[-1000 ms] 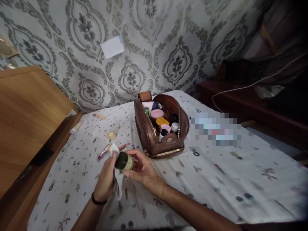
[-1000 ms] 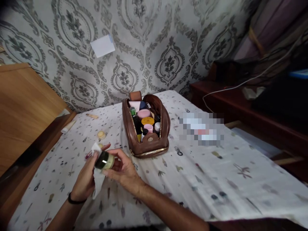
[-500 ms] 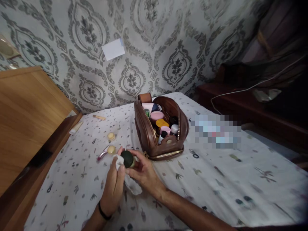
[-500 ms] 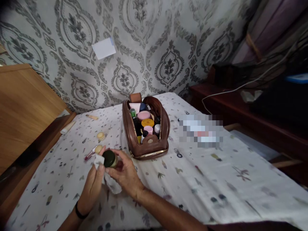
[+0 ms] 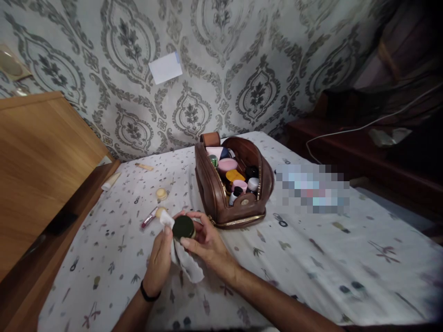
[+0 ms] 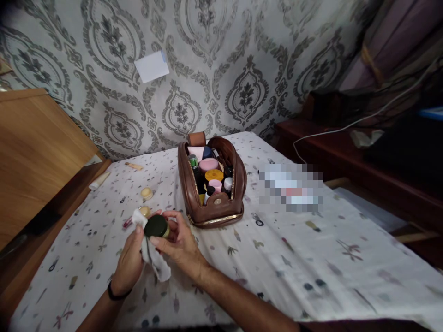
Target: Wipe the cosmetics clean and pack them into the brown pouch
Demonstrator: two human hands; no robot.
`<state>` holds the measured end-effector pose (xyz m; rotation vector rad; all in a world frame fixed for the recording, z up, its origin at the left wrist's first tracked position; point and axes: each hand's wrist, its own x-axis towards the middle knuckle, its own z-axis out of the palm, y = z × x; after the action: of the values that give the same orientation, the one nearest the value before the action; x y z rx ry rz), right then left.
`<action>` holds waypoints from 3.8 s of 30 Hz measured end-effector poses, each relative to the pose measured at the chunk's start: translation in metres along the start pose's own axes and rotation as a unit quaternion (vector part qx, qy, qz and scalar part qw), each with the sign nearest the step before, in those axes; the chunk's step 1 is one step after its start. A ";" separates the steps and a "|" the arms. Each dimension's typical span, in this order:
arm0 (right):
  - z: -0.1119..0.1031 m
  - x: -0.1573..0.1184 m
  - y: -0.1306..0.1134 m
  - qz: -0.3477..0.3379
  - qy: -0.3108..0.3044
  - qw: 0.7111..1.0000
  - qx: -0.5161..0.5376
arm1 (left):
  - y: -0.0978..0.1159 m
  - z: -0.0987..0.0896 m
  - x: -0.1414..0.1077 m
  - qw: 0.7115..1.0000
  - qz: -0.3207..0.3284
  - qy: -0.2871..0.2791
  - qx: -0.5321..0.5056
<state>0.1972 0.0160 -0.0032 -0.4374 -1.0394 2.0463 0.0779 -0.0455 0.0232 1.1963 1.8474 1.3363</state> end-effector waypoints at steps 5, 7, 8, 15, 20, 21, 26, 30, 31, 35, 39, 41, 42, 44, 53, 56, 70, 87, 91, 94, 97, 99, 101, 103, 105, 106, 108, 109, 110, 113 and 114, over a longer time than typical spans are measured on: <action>0.000 0.002 -0.002 0.037 0.006 0.995 0.094 | 0.001 0.002 0.000 0.999 -0.011 0.000 -0.045; 0.000 0.003 -0.004 0.052 -0.004 0.992 0.116 | -0.002 0.002 0.002 0.998 0.012 0.023 -0.052; 0.001 0.003 -0.006 0.060 -0.010 0.990 0.127 | -0.003 0.001 0.002 0.998 0.019 0.028 -0.060; 0.001 0.002 -0.006 0.092 0.019 0.979 0.181 | -0.009 -0.003 0.007 0.997 0.067 -0.032 -0.035; 0.001 0.001 0.001 0.126 0.031 0.977 0.169 | -0.008 0.003 0.011 0.995 0.035 0.080 -0.042; 0.001 0.001 0.001 0.132 0.027 0.977 0.167 | -0.007 0.004 0.011 0.994 0.025 0.095 -0.041; 0.001 0.000 0.001 0.156 -0.010 0.974 0.164 | 0.005 0.002 0.013 0.993 -0.032 0.102 -0.049; 0.000 -0.002 0.001 0.173 -0.064 0.969 0.161 | 0.007 -0.003 0.020 0.995 -0.065 0.046 -0.065; 0.000 -0.002 0.001 0.177 -0.073 0.968 0.162 | 0.005 -0.004 0.022 0.994 -0.071 0.035 -0.071; 0.000 -0.002 0.000 0.161 -0.071 0.968 0.177 | -0.002 -0.005 0.023 0.988 -0.086 0.015 -0.130; 0.001 0.002 -0.004 0.127 -0.014 0.971 0.203 | -0.010 -0.001 0.012 0.996 -0.010 0.037 -0.082; 0.002 0.003 -0.006 0.110 0.003 0.972 0.206 | -0.016 0.002 0.007 0.998 0.065 0.023 -0.002; 0.001 0.004 -0.006 0.105 0.006 0.973 0.205 | -0.019 0.003 0.005 0.994 0.105 0.011 0.041; 0.001 0.004 -0.006 0.108 0.010 0.974 0.197 | -0.027 0.004 0.003 0.977 0.170 -0.001 0.127; 0.000 0.000 -0.002 0.112 0.009 0.986 0.120 | -0.018 -0.019 0.010 0.971 0.151 -0.115 0.145; -0.001 0.000 -0.004 0.101 0.017 0.987 0.120 | -0.010 -0.028 0.013 0.962 0.133 -0.196 0.138; 0.000 0.005 0.008 0.081 0.040 0.979 0.183 | -0.004 -0.048 0.021 0.877 0.325 -0.071 0.348; -0.004 -0.004 -0.001 -0.103 0.100 0.986 -0.088 | 0.067 -0.065 0.062 0.832 0.333 -0.156 0.416; -0.003 -0.016 -0.012 -0.146 0.103 0.963 -0.202 | 0.107 -0.059 0.077 0.876 0.281 -0.118 0.375; -0.003 -0.021 -0.016 -0.164 0.079 0.953 -0.243 | 0.132 -0.041 0.086 0.892 0.267 -0.123 0.343; -0.005 -0.020 -0.018 -0.181 0.090 0.948 -0.247 | 0.147 -0.021 0.092 0.898 0.263 -0.147 0.321; -0.007 -0.018 -0.016 -0.196 0.104 0.945 -0.242 | 0.152 -0.011 0.094 0.899 0.265 -0.164 0.307; -0.009 -0.015 -0.012 -0.224 0.110 0.935 -0.251 | 0.156 -0.004 0.096 0.898 0.258 -0.182 0.305; -0.009 -0.014 -0.008 -0.249 0.113 0.924 -0.267 | 0.161 0.001 0.099 0.895 0.246 -0.196 0.317; -0.010 -0.014 -0.005 -0.262 0.117 0.918 -0.274 | 0.167 0.008 0.102 0.890 0.240 -0.210 0.326; -0.010 -0.014 -0.005 -0.264 0.119 0.917 -0.273 | 0.169 0.011 0.104 0.888 0.243 -0.216 0.324; -0.010 -0.014 -0.005 -0.270 0.122 0.917 -0.266 | 0.173 0.021 0.109 0.883 0.257 -0.228 0.321; -0.010 -0.014 -0.005 -0.273 0.124 0.917 -0.263 | 0.174 0.026 0.112 0.878 0.268 -0.232 0.322; -0.010 -0.014 -0.006 -0.273 0.124 0.917 -0.263 | 0.175 0.032 0.115 0.871 0.279 -0.235 0.328; -0.013 -0.013 -0.005 -0.264 0.121 0.918 -0.272 | 0.177 0.046 0.126 0.841 0.306 -0.242 0.375; -0.014 -0.012 -0.004 -0.257 0.119 0.919 -0.274 | 0.178 0.050 0.129 0.828 0.311 -0.243 0.398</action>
<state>0.2150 0.0152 -0.0093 -0.6022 -1.3962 1.1909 0.1214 0.1100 0.1799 2.4603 1.6955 0.3514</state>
